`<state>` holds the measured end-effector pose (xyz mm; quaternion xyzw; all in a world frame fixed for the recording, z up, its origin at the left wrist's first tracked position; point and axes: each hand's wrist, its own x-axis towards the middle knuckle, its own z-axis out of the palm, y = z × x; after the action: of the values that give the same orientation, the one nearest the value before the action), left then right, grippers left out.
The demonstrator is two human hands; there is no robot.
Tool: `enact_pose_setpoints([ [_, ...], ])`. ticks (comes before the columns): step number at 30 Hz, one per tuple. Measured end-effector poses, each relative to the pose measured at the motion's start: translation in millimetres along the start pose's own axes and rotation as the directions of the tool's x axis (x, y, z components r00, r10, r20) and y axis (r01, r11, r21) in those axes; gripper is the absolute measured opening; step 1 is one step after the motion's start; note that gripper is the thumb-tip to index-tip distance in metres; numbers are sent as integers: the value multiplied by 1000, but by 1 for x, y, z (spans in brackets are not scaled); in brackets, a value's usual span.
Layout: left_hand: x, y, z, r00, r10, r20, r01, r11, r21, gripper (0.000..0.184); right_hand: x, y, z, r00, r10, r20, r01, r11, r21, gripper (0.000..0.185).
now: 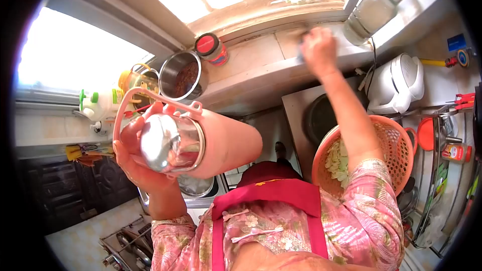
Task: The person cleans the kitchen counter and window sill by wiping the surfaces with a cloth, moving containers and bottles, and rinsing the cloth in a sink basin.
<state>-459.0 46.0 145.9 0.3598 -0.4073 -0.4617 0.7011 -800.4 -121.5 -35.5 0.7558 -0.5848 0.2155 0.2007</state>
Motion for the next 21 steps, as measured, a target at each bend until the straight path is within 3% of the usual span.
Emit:
enact_pose_setpoints([
  [1,-3,-1,-6,1000,3,20,-4,999,41,53,0,15,4,976,139,-165,-156,983,-94,17],
  [4,-8,-7,-22,1000,-1,27,0,1000,29,54,5,-13,45,965,258,53,-263,955,140,26],
  [5,-8,-8,-25,999,-7,31,6,1000,13,54,14,-47,37,959,249,136,-263,960,101,32],
  [6,-10,-9,-26,999,-11,32,12,1000,-1,54,19,-78,35,961,251,118,-260,963,68,36],
  [7,-11,-10,-28,999,-17,33,17,1000,-14,53,19,-95,36,971,233,-54,-227,969,97,39],
  [8,-13,-11,-29,1000,-13,12,13,999,-44,53,22,-105,23,963,258,81,-267,953,142,39],
  [11,-14,-16,-38,1000,-9,-18,8,1000,-29,53,20,-127,1,926,-137,353,16,945,327,40],
  [14,-19,-18,-43,1000,-6,1,6,1000,-20,53,-7,-132,-16,945,-320,64,255,847,466,38],
  [15,-19,-19,-45,1000,-12,4,12,999,-47,53,-11,-111,-4,956,-293,26,260,882,393,36],
  [16,-21,-19,-48,1000,-21,-1,21,997,-70,54,-11,-84,3,971,-206,120,167,947,275,35],
  [17,-24,-18,-52,999,-31,-9,30,995,-90,54,-2,-56,-21,954,-33,298,-35,975,221,39],
  [18,-25,-17,-54,1000,-25,-17,24,998,-58,55,-7,-21,5,953,165,254,-210,964,162,43],
  [19,-26,-17,-57,999,-28,-32,26,997,-68,55,-17,-2,35,955,286,-74,-290,955,-63,45],
  [21,-28,-21,-61,997,-50,-51,45,995,-87,55,1,-32,34,969,244,27,-243,969,-39,43],
])
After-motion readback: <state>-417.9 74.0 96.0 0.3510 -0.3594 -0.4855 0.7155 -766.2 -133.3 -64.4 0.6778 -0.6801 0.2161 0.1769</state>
